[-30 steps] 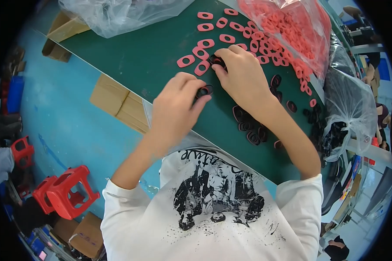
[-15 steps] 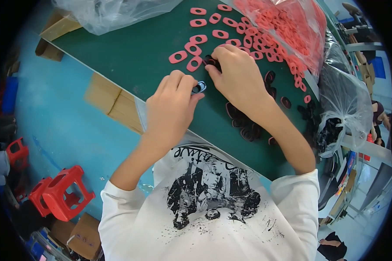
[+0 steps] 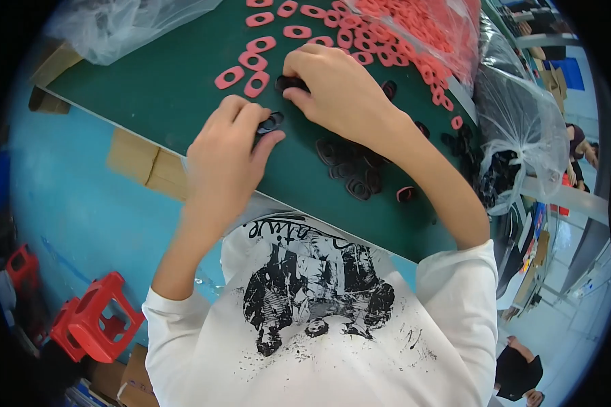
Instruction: The person assembles small pink and black plastic components by hand.
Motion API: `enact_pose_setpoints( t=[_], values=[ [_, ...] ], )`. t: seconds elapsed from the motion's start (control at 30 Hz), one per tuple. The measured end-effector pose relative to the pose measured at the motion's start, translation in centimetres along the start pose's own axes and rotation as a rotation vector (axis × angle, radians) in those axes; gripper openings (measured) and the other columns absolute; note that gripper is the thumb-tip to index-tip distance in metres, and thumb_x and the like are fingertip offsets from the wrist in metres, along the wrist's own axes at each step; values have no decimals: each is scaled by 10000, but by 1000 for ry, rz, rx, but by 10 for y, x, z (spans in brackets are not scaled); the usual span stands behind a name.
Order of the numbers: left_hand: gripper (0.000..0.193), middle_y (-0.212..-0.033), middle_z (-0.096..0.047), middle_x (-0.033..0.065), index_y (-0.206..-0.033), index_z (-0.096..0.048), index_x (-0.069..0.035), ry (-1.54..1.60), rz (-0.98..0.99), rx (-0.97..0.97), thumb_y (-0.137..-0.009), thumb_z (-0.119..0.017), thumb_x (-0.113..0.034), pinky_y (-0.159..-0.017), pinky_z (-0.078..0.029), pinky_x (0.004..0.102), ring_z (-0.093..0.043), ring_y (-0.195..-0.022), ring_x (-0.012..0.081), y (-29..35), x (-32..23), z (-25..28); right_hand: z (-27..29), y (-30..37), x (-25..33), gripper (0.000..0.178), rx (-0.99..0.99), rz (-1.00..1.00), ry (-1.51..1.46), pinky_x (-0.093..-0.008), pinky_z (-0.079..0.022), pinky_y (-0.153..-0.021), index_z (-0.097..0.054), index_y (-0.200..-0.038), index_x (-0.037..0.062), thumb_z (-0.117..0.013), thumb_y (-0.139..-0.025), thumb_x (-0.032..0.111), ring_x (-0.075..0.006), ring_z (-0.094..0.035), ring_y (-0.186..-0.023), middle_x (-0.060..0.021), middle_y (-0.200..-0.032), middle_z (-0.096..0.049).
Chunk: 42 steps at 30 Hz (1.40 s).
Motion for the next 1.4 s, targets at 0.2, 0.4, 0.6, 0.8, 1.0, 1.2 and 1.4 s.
enact_pose_setpoints(
  t=[0.2, 0.4, 0.6, 0.8, 1.0, 1.2, 1.4],
  values=[
    [206, -936, -590, 61, -973, -619, -64, -1, -71, 1, -816, -726, -146, -643, -493, 365, -619, -784, 273, -8, -10, -6, 14, 25, -10, 307, 58, 60, -9, -402, -500, -827, -640, -1052, 33, -735, -783, 145, -315, -614, -936, -114, -1032, -634],
    [218, -897, -571, 55, -951, -618, -61, 69, -228, 37, -772, -739, -91, -618, -477, 350, -612, -750, 251, -7, -29, -20, 122, 78, -51, 410, -286, -92, -140, -271, -505, -778, -641, -1234, 63, -722, -835, 107, -115, -619, -888, -66, -1091, -701],
    [228, -880, -564, 51, -938, -627, -71, 116, -308, 96, -753, -754, -104, -635, -472, 362, -591, -725, 256, -9, -46, -36, 122, 171, -108, 283, -50, -282, 96, -323, -480, -729, -670, -1013, 17, -759, -748, 64, -210, -593, -835, -62, -925, -661],
    [261, -938, -580, 95, -1016, -599, -56, 350, -214, 296, -788, -726, -66, -705, -499, 381, -608, -810, 295, -18, -49, -36, 94, 180, -105, 226, -117, -216, 245, -345, -489, -731, -667, -952, 8, -742, -739, 15, -269, -577, -826, -94, -869, -615],
    [243, -1033, -583, 115, -1070, -600, -26, 93, -216, 10, -843, -680, -65, -751, -504, 401, -602, -921, 302, -43, -31, -25, 92, 173, -102, 186, -216, -312, 79, -313, -483, -646, -659, -959, 2, -728, -787, 19, -199, -585, -708, -89, -853, -605],
    [208, -1117, -585, 121, -1042, -617, -11, 70, -277, 105, -837, -656, -12, -821, -493, 391, -588, -1016, 323, -49, -31, -33, 73, 164, -101, 235, -312, -334, -173, -258, -449, -586, -649, -1026, 5, -709, -800, 5, -137, -571, -684, -58, -900, -609],
    [196, -1161, -600, 125, -998, -605, 1, 228, -363, 237, -817, -650, 62, -851, -500, 373, -604, -1037, 321, -45, -38, -39, 69, 190, -92, 260, -253, -341, -201, -266, -477, -612, -685, -1048, 46, -688, -794, -14, -156, -604, -754, -60, -963, -615]
  ],
)
Point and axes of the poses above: each hand's wrist, its own y-axis away from the middle knuckle, its own z-axis out of the back of the hand, x = y × z, the point moved 6 cm from there along -y, towards the middle knuckle
